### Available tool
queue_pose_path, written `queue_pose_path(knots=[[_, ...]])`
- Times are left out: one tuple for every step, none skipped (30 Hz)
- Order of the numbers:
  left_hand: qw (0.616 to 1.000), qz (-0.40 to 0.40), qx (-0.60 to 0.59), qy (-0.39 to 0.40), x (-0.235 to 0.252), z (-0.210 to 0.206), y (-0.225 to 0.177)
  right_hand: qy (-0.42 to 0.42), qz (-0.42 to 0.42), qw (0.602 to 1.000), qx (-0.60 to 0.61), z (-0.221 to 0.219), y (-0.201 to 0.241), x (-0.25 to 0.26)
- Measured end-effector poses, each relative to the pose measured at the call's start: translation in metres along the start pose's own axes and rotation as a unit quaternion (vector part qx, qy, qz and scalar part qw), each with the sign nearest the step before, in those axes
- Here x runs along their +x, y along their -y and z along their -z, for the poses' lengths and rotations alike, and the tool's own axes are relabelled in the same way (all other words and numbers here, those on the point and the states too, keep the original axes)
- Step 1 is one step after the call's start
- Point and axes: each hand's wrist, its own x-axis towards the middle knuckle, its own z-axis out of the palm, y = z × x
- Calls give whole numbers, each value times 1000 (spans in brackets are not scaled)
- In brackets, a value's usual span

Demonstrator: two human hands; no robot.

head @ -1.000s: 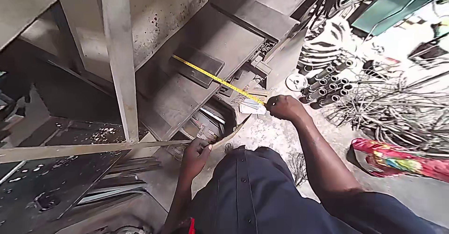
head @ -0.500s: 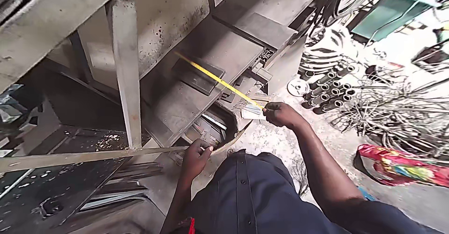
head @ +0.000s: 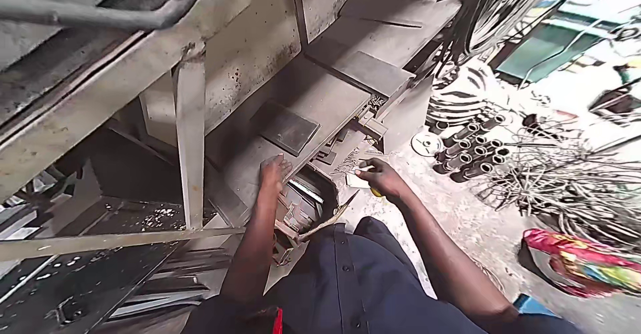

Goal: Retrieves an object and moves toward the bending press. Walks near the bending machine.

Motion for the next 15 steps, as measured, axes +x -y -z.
queue_pose_path(knots=[[1000,15,-11,-10,8,-8,-9,5,27,999,-42,-5,11,19],[999,30,-17,-22,14,-14,-15,5,53,994,-93,-10,23,41],[998,43,-21,-34,20,-20,-18,-1,76,986,-147,-17,35,62],[997,53,-20,-46,27,-25,-21,-7,93,976,-199,-25,50,85],[996,59,-14,-58,33,-30,-25,-7,95,962,-255,-35,66,112],[995,66,-12,-68,37,-33,-28,-4,92,950,-298,-45,82,134],[994,75,-14,-73,40,-35,-30,2,88,938,-335,-56,94,152],[993,82,-18,-82,42,-36,-31,10,86,926,-368,-67,102,167],[992,86,-23,-93,44,-39,-32,17,87,918,-387,-76,107,178],[990,87,-24,-106,45,-42,-33,23,90,914,-395,-81,111,184],[989,83,-21,-119,46,-45,-32,24,96,914,-393,-84,114,185],[988,74,-18,-136,47,-48,-31,28,100,915,-391,-83,116,185],[986,62,-15,-155,48,-53,-28,35,101,915,-389,-80,116,186],[984,51,-9,-172,52,-57,-25,41,103,915,-389,-76,115,189],[983,46,-4,-180,56,-61,-24,47,103,916,-385,-72,114,193]])
